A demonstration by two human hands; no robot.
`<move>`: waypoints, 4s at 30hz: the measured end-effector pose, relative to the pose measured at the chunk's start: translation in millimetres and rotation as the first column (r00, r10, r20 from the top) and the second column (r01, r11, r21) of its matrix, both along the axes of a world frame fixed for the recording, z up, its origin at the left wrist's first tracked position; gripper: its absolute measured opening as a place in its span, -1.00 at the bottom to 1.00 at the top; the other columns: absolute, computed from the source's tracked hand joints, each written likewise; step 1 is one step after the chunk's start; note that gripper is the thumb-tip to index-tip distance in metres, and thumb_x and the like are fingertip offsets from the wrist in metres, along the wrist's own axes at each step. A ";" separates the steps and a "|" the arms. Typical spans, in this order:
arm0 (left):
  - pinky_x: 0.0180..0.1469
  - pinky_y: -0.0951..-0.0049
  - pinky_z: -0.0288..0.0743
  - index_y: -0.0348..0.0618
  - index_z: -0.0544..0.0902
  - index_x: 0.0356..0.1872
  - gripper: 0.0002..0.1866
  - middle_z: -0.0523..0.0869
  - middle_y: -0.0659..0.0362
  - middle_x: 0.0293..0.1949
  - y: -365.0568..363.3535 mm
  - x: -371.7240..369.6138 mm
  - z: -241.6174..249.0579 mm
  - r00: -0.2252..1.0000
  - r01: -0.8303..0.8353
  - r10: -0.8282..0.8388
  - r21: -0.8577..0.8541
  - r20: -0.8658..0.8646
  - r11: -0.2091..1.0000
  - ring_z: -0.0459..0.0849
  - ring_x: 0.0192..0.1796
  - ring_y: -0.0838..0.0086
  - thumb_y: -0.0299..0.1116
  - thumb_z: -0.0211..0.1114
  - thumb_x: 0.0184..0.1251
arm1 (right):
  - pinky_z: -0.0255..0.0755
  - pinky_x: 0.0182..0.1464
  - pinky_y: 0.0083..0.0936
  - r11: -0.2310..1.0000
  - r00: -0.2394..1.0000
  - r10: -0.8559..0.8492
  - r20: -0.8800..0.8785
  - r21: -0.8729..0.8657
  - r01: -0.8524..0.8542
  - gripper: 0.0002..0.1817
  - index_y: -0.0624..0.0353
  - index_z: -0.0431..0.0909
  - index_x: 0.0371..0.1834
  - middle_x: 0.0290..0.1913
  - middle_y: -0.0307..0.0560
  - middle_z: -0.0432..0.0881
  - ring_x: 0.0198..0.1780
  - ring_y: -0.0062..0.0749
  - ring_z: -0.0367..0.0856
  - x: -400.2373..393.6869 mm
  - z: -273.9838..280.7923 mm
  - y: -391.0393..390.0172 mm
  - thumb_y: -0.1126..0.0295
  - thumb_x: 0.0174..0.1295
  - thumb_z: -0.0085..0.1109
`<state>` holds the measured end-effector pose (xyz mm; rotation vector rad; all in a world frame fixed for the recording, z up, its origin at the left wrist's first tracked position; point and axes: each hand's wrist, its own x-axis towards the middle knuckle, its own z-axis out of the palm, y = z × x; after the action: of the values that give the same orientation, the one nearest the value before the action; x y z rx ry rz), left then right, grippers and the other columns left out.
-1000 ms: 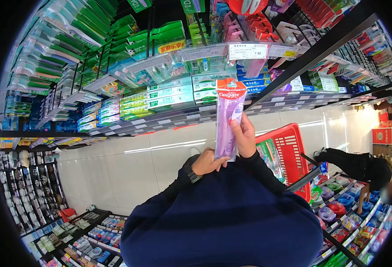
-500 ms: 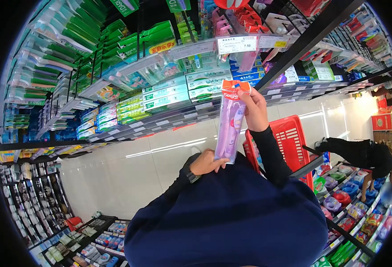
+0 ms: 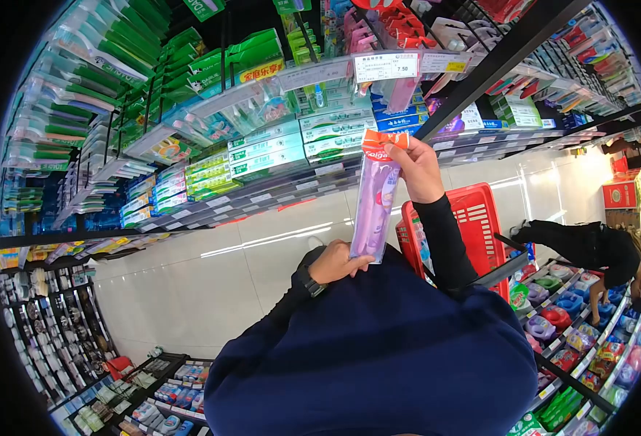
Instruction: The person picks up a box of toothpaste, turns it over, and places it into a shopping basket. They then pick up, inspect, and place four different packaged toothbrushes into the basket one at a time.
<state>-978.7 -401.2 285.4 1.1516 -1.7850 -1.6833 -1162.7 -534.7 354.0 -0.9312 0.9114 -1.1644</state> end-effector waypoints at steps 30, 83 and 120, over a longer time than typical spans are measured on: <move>-0.45 0.48 0.45 -0.28 0.63 -0.55 -0.67 0.58 0.20 -0.73 -0.9 1.7 1.0 1.000 -0.021 0.021 0.021 -0.003 1.000 0.59 -0.62 0.49 -0.25 0.16 0.31 | 0.30 -0.47 -0.83 0.993 0.996 -0.083 0.027 0.080 0.081 -0.78 0.21 0.60 -0.14 -0.37 -0.38 0.60 -0.46 -0.84 0.47 9.6 -3.6 4.4 0.31 0.34 0.06; -0.04 0.37 0.46 -0.22 0.42 0.18 -0.53 0.56 -0.01 -0.04 -21.4 -10.8 -9.9 0.765 -0.622 0.623 -0.438 -0.164 0.649 0.58 -0.01 0.33 -0.49 0.22 0.20 | 0.28 0.23 -0.33 0.979 0.940 -0.114 -0.322 -0.200 0.050 -0.22 0.25 -0.09 0.37 0.30 0.09 0.16 0.26 -0.23 0.29 73.3 -46.1 66.3 0.46 0.16 0.18; 0.12 0.50 0.40 -0.35 0.34 0.18 -0.60 0.58 0.12 0.02 29.7 82.8 -13.5 0.684 -0.406 0.521 0.326 -0.510 0.854 0.55 0.04 0.54 -0.46 0.13 0.37 | 0.35 -0.30 -0.75 0.990 0.982 -0.138 0.127 0.014 0.138 -0.80 0.31 0.59 -0.16 -0.31 -0.28 0.65 -0.36 -0.77 0.51 147.0 -22.0 37.3 0.40 0.31 0.08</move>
<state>-895.9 -371.5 271.8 0.9088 -0.8674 -1.6552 -1015.7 -497.5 331.9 -0.7893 0.8856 -1.3239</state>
